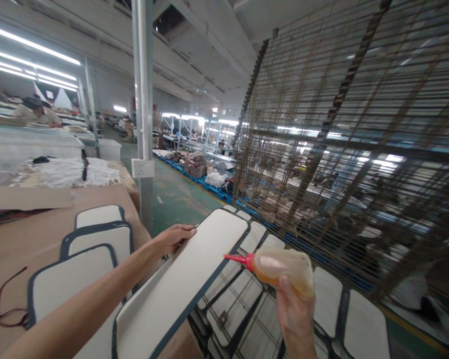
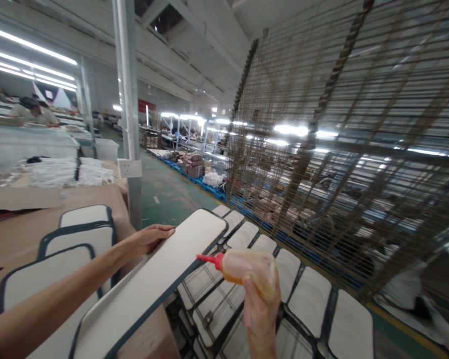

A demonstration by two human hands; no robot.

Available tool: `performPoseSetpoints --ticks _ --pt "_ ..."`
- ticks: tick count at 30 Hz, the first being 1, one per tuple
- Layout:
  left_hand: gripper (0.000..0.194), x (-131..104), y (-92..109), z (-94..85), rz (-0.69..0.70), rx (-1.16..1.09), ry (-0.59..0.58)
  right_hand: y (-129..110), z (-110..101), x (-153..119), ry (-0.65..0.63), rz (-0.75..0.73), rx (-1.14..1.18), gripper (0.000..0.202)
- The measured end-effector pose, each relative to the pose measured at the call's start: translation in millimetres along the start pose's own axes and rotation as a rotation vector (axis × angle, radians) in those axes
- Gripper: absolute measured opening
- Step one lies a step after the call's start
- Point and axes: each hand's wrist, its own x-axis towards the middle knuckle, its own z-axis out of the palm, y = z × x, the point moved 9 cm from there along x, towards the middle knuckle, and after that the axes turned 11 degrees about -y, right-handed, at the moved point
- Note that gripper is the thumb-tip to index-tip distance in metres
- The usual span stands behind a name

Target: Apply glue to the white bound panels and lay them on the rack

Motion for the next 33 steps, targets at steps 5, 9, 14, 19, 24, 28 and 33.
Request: performPoseSetpoints --ticks 5,9,14,19,24,28,33 --pt "0.041 1 1 -1.2 0.005 0.013 0.0 7 -1 -4 -0.011 0.031 -0.015 0.054" --pt "0.041 0 2 -3.4 -0.007 0.027 0.019 10 -2 -8 0.009 0.054 -0.031 0.057" --pt "0.036 -1 8 -5.4 -0.007 0.033 0.065 12 2 -11 -0.013 0.074 -0.014 0.059" --pt "0.04 1 12 -3.4 -0.012 0.038 0.046 13 7 -11 -0.059 0.07 -0.022 0.05" --pt "0.038 7 12 -10.3 -0.009 0.055 0.06 17 8 -16 -0.049 0.08 -0.012 0.053" --pt "0.034 9 14 -13.5 -0.008 0.046 0.06 20 13 -21 -0.103 0.098 -0.001 0.051" --pt "0.029 10 18 -16.1 -0.018 0.048 0.074 27 17 -28 -0.134 0.129 0.035 0.051"
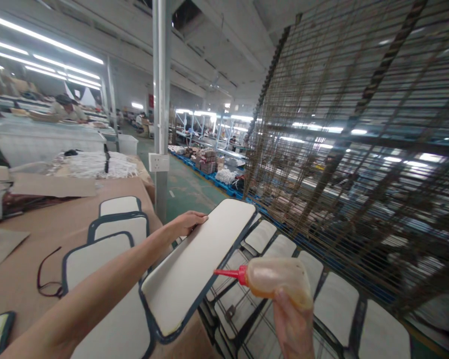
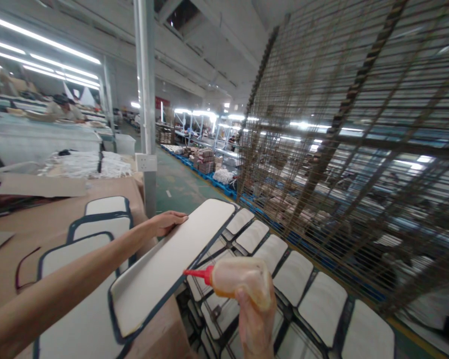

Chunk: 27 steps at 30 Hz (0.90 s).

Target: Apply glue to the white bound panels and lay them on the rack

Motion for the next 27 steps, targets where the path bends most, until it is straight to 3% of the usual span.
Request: performPoseSetpoints --ticks 16,21,24,27 --pt "0.023 4 9 -22.8 -0.022 -0.024 0.129 32 13 -28 -0.099 0.111 0.022 0.056" --pt "0.026 5 14 -36.2 0.016 -0.04 0.209 44 26 -52 -0.156 0.242 0.069 0.068" --pt "0.025 2 16 -39.8 0.037 -0.035 0.255 29 13 -41 0.016 0.191 0.116 0.067" --pt "0.024 -4 14 -31.6 0.053 -0.01 0.246 -6 5 -7 0.12 0.027 0.086 0.063"
